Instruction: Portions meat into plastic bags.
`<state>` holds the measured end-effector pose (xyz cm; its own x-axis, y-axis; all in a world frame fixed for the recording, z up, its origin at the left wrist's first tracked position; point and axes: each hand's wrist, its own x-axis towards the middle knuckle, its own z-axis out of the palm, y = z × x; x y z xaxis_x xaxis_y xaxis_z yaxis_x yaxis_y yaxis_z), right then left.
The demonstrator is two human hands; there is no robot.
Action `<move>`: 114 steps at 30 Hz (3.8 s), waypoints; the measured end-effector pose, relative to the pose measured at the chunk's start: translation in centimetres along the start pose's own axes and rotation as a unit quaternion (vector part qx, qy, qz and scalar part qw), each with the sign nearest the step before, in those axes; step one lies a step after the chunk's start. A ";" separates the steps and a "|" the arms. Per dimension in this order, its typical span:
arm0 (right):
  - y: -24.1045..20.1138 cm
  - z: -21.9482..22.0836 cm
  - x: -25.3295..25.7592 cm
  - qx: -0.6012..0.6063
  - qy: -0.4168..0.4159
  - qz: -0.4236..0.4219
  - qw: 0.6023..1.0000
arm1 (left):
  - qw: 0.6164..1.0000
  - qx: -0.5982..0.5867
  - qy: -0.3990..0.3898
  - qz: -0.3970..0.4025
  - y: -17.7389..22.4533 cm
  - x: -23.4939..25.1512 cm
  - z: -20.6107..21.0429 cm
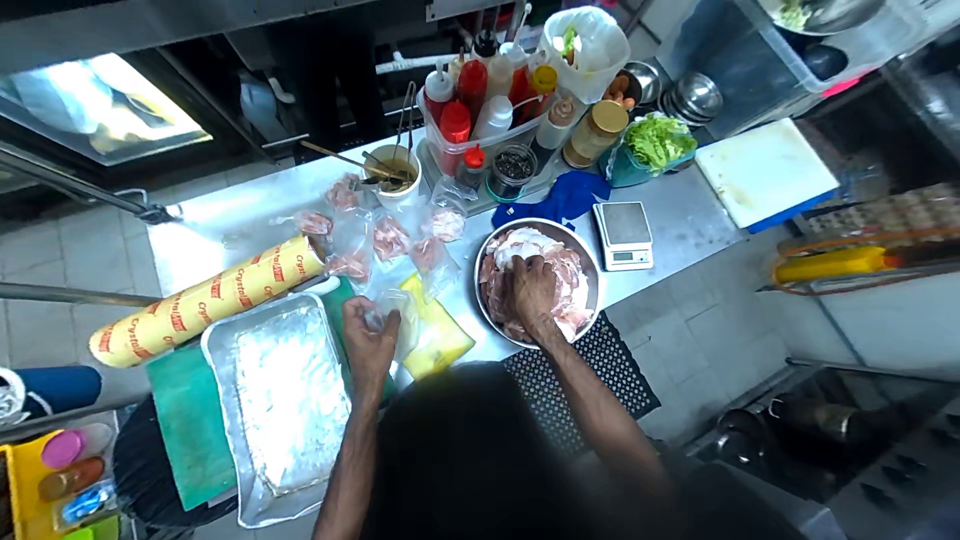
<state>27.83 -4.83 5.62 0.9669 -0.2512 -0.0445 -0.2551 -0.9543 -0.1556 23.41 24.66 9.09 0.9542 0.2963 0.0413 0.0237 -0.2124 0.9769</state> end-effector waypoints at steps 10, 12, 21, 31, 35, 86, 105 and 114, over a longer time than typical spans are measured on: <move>-0.9 -0.2 -0.3 -0.011 0.007 0.041 0.999 | 0.998 0.044 -0.044 0.027 0.0 -0.4 -0.3; 0.2 -1.5 0.5 0.060 0.002 0.048 0.997 | 0.992 0.113 -0.037 0.031 0.0 -0.5 -0.1; 0.9 -8.0 -3.9 0.857 -0.070 0.130 0.493 | 0.953 0.271 0.028 0.134 -0.6 0.5 1.8; -8.5 -2.9 -9.4 0.820 -0.399 0.135 0.387 | 0.954 0.100 -0.199 0.202 1.3 -0.8 1.6; -9.7 -1.0 -8.2 0.885 -0.333 0.202 0.257 | 0.945 0.132 -0.199 0.223 0.8 -2.1 -0.1; -7.3 0.5 -5.6 0.553 -0.365 0.021 0.749 | 0.862 -0.453 -0.023 -0.226 -5.6 -1.9 -0.7; -5.0 -2.4 -3.3 0.470 -0.175 0.016 0.865 | 0.935 -0.282 -0.153 -0.155 -4.5 -2.4 -5.3; -4.3 -4.0 -4.8 0.716 -0.301 0.092 0.623 | 0.980 -0.068 0.035 -0.182 -4.4 -1.7 -4.1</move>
<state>24.31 -0.18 10.46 0.8539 0.1831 -0.4871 -0.5203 0.3122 -0.7948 20.49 28.97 5.55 0.8673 0.3933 -0.3051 0.3135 0.0446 0.9486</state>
